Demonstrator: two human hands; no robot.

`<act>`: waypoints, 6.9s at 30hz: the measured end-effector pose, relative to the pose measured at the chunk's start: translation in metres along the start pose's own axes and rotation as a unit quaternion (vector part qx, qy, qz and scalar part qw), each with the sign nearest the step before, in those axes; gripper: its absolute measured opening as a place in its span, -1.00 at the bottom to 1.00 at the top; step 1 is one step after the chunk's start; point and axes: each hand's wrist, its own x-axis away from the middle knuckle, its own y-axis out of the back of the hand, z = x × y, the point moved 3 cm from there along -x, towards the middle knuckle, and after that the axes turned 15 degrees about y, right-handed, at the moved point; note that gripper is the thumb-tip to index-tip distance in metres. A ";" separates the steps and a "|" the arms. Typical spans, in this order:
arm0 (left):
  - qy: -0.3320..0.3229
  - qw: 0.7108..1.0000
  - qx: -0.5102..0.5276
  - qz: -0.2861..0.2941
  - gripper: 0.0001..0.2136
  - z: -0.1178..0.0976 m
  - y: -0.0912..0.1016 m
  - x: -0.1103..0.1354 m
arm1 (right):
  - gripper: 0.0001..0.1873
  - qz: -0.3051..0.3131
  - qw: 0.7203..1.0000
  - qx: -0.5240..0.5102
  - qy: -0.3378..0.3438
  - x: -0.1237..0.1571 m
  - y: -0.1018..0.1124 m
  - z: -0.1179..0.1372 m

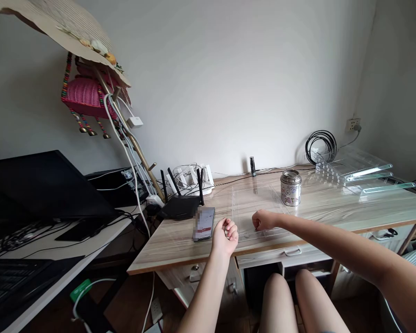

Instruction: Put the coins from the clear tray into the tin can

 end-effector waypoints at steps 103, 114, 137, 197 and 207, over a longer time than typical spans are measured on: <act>0.090 0.856 -0.507 0.045 -0.73 -0.030 -0.053 -0.166 | -0.80 -0.266 0.912 0.150 -0.273 0.088 0.189 -0.118; 0.079 0.856 -0.509 0.032 -0.73 -0.031 -0.052 -0.167 | -0.84 -0.237 0.920 0.124 -0.286 0.083 0.190 -0.121; 0.078 0.866 -0.494 0.023 -0.75 -0.031 -0.054 -0.166 | -0.83 -0.120 0.959 0.139 -0.218 0.093 0.208 -0.106; 0.035 0.923 -0.382 0.016 -0.69 -0.037 -0.059 -0.163 | -0.76 -0.291 0.913 0.228 -0.174 0.040 0.179 -0.043; 0.108 0.931 -0.346 0.035 -0.86 -0.028 -0.059 -0.161 | -0.82 -0.331 0.940 0.077 0.017 -0.020 0.117 -0.029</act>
